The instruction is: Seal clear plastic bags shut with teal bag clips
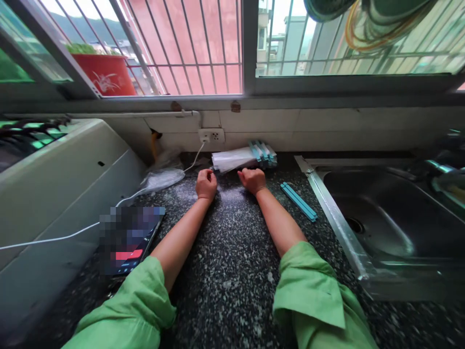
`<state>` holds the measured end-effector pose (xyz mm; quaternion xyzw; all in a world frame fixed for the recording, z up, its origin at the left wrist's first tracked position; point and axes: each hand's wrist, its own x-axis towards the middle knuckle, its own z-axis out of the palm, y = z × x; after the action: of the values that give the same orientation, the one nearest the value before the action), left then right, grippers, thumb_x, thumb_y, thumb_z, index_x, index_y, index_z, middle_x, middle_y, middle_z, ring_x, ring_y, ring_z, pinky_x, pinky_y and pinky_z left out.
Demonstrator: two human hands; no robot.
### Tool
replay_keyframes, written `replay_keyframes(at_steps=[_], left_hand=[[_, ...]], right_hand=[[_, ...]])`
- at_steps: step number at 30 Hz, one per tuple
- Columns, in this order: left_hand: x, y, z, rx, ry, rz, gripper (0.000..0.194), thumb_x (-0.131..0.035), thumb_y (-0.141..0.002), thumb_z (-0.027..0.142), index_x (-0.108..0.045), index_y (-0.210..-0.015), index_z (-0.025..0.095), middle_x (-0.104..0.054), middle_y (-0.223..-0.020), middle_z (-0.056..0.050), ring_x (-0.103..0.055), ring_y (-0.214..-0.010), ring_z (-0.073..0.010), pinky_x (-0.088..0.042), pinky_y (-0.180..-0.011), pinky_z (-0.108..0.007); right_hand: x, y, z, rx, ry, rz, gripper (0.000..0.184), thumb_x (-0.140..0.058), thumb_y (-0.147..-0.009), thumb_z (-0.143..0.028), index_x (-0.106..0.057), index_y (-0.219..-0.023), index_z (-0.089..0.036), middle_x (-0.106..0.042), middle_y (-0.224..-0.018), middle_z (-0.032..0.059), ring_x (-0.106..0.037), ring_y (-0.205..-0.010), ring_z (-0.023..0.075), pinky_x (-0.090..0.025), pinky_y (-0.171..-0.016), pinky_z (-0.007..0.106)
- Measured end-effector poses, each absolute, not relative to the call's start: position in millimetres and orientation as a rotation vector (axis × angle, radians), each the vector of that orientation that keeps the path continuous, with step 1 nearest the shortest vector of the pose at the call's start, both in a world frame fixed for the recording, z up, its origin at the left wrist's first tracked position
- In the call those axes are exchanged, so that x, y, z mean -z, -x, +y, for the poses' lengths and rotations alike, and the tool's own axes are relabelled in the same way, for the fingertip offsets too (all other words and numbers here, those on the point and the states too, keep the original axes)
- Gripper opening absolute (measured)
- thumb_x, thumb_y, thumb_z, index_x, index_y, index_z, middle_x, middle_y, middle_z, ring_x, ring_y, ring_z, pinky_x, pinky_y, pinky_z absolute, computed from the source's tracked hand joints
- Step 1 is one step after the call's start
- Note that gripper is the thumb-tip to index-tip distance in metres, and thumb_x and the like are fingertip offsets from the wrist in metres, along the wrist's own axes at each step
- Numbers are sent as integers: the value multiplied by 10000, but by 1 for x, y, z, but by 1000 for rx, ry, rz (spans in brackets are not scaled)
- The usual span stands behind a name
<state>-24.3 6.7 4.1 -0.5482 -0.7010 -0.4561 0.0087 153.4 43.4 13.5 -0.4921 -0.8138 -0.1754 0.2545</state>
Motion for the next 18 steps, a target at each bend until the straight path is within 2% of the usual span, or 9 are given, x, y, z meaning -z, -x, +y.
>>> replay_keyframes(at_steps=[6, 11, 18], left_hand=[[-39, 92, -8, 834, 1772, -2307, 230, -427, -827, 223, -630, -928, 184, -596, -1017, -115, -588, -933, -241, -456, -770, -321], [-84, 161, 4, 413, 1536, -2452, 343, -388, -825, 227, -646, -1022, 114, -570, -1101, -197, -535, -1044, -324, -450, -814, -409], [-74, 190, 41, 212, 1458, -2616, 398, -497, -781, 270, -620, -1093, 56, -548, -1171, -265, -504, -1106, -365, -461, -835, -448]], right_hand=[[-11, -107, -9, 348, 962, -2619, 420, -342, -925, -367, -624, -710, -142, -678, -647, 82, -575, -588, 132, -232, -566, 266], [-14, -55, -40, 92, 987, -2811, 374, -364, -917, -383, -658, -855, -160, -716, -768, 96, -640, -681, 169, -305, -567, 250], [-19, -22, -26, -76, 1202, -2762, 371, -328, -919, -339, -642, -992, -154, -718, -881, 143, -679, -821, 233, -433, -647, 281]])
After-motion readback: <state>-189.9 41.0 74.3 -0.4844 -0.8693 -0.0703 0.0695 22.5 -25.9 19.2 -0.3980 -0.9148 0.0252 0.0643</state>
